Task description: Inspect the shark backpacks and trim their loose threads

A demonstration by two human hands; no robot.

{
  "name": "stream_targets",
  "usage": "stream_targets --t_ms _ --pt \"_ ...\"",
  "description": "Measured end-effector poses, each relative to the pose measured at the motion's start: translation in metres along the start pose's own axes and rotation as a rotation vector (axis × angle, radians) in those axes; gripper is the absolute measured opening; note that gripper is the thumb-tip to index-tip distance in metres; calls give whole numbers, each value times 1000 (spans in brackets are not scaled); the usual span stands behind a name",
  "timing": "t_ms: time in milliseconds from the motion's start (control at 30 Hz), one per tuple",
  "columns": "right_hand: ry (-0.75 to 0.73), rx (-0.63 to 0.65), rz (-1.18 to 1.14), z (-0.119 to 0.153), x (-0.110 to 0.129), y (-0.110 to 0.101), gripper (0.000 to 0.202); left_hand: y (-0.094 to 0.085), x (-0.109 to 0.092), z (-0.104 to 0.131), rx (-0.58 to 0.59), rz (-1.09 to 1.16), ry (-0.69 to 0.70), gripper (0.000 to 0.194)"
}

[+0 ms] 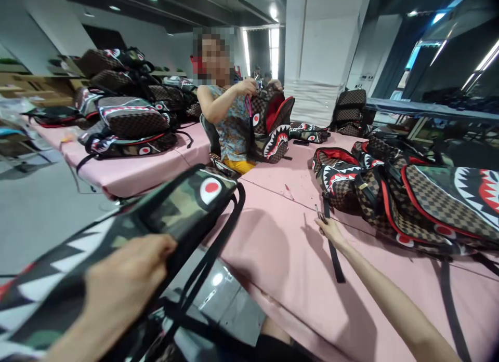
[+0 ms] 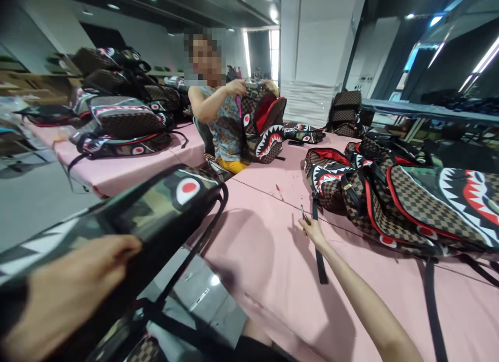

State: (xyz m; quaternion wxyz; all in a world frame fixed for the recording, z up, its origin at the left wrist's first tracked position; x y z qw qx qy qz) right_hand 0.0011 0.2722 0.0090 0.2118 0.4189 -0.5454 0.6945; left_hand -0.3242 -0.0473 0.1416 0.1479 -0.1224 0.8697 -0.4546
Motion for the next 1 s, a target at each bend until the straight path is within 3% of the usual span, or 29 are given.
stream_targets --t_ms 100,133,200,300,400,533,633,733,867,1000 --pt "15 14 138 -58 6 34 36 65 -59 20 -72 -105 334 31" --pt "18 12 189 -77 9 43 33 93 -73 29 20 -100 395 30" --pt "22 2 276 -114 14 60 29 147 -95 48 74 -94 450 30" --pt "31 -5 372 -161 20 81 24 217 -106 57 90 -129 425 35" --pt "41 10 420 -195 22 95 22 260 -101 31 170 -98 419 35" --pt "50 -2 428 -200 19 102 25 281 -90 -31 362 -88 426 35" --pt "37 -21 406 -151 3 97 30 289 -86 -55 414 -147 462 38" --pt "29 -24 384 -56 -31 83 26 300 -88 -51 429 -162 525 40" --pt "10 -127 435 83 -85 56 25 314 -104 -15 452 -31 520 39" --pt "46 -284 585 167 -119 24 44 302 -133 40 364 231 554 37"
Point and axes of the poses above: each hand's wrist, its own z-axis away from the middle knuckle, its own y-axis out of the palm, x = y × z, the point moved 2 cm from there along -z, towards the middle knuckle
